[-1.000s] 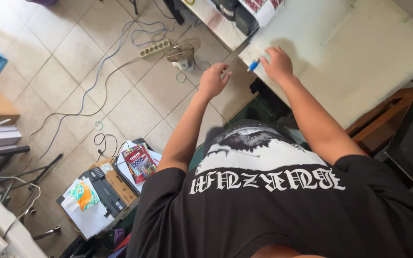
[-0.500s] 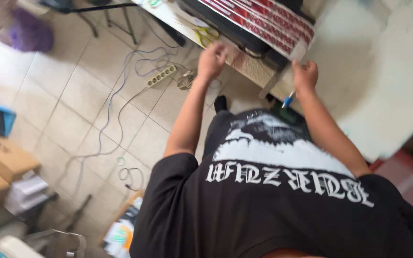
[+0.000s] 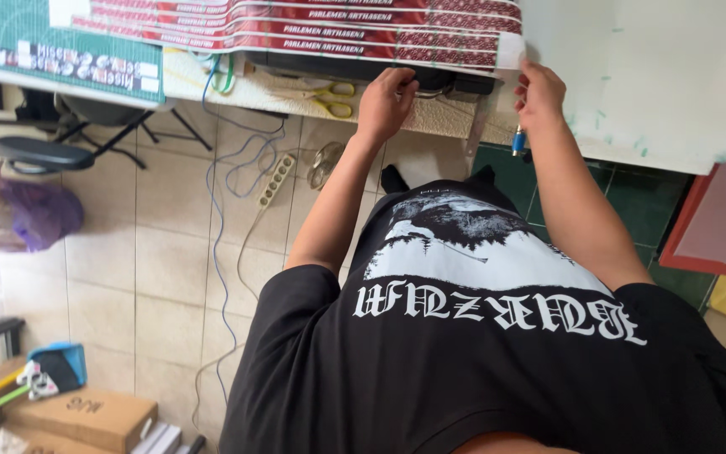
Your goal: The person places a sheet of printed material onto a heat press, closes the press, and waits for the cycle to complete. They then open the press, remove the sheet, and peel off a backing layer to reveal the transferred design.
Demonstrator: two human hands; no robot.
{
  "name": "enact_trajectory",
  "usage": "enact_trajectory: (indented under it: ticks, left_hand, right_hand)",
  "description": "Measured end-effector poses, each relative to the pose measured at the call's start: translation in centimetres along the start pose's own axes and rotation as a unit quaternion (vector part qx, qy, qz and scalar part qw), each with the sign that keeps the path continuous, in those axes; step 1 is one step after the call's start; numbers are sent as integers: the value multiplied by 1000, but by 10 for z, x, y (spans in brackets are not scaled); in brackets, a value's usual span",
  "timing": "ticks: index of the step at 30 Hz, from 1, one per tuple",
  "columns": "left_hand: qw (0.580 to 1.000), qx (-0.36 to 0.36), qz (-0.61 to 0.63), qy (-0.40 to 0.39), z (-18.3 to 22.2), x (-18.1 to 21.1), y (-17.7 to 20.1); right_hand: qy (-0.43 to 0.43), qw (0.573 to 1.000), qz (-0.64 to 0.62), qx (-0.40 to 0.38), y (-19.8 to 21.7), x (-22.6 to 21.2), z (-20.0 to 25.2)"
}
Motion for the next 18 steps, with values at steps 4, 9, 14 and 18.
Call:
enact_trajectory:
  ticks: [4,9,14,18]
  left_hand:
    - [991,-27,-110,-65,-20,12,-11]
    - [971,-54,-211,-96,-35,18,-24]
    - [944,-31,-295,-145,-29,18,-26]
    - [925,-22,-337,-176,-18,14,-27]
  right_hand:
    - [53,997,48,-1,1,-8,-3]
    - [-15,979,-144,-141,-1,-3,-16]
    - [-66,953,-203,-214,-8,2,26]
    - [-88,943,-151,-283,-32,-15,77]
Point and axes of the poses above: each hand's wrist, its own z-axis away from the middle knuckle, its own y-axis out of the back of the hand, x = y × z, the point moved 5 cm from there along -z, towards the middle knuckle, and after that the axes turned 15 degrees about -x, right-handed, at the moved point
